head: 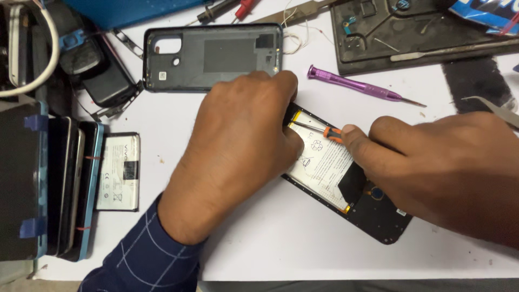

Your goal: The person repairs a disassembled smartphone on a workbench. They use a purple pry tool and screwdriver to work around the exposed battery, detach a small internal component board, handle it with tweezers and fingers, and finally apply liquid from a spray bottle to clean the small board.

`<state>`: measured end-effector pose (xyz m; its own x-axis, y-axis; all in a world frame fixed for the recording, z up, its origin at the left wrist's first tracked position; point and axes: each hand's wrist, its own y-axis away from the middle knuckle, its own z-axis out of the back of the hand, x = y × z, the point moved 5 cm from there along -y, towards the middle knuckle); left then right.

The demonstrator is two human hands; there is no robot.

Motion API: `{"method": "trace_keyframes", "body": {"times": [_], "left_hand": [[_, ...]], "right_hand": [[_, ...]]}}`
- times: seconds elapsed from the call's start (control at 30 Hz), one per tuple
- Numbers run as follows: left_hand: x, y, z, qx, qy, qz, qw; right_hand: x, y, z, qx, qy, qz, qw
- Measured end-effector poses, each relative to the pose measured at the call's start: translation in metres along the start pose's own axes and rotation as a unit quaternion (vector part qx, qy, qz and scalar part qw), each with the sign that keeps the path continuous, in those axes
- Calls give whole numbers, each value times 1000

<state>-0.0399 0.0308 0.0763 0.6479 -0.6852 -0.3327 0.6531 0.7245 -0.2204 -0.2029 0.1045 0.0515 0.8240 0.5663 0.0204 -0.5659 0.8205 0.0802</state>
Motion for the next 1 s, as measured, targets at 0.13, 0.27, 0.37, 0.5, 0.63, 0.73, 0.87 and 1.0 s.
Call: {"method": "trace_keyframes", "body": {"times": [0.13, 0.27, 0.37, 0.5, 0.63, 0.73, 0.87, 1.0], "left_hand": [[-5, 3, 3, -5, 5, -3, 1000], [-5, 2, 0, 34, 2, 35, 999], [-6, 1, 2, 46, 2, 46, 998], [-8, 0, 3, 61, -3, 56, 997], [-8, -1, 1, 83, 3, 82, 993], [-8, 0, 2, 77, 0, 74, 994], [-9, 0, 2, 73, 1, 66, 995], [-9, 1, 3, 70, 6, 60, 996]], "right_hand": [[-3, 0, 1, -27, -15, 6, 1000], [-8, -1, 10, -85, -59, 19, 994], [-11, -2, 18, -110, -91, 17, 990], [-13, -4, 28, -130, -133, 33, 982], [-11, -11, 35, -132, -133, 54, 981], [-11, -15, 36, -93, -130, 49, 986], [-14, -18, 32, -71, -142, 41, 986], [-10, -11, 19, -84, -117, 57, 988]]}}
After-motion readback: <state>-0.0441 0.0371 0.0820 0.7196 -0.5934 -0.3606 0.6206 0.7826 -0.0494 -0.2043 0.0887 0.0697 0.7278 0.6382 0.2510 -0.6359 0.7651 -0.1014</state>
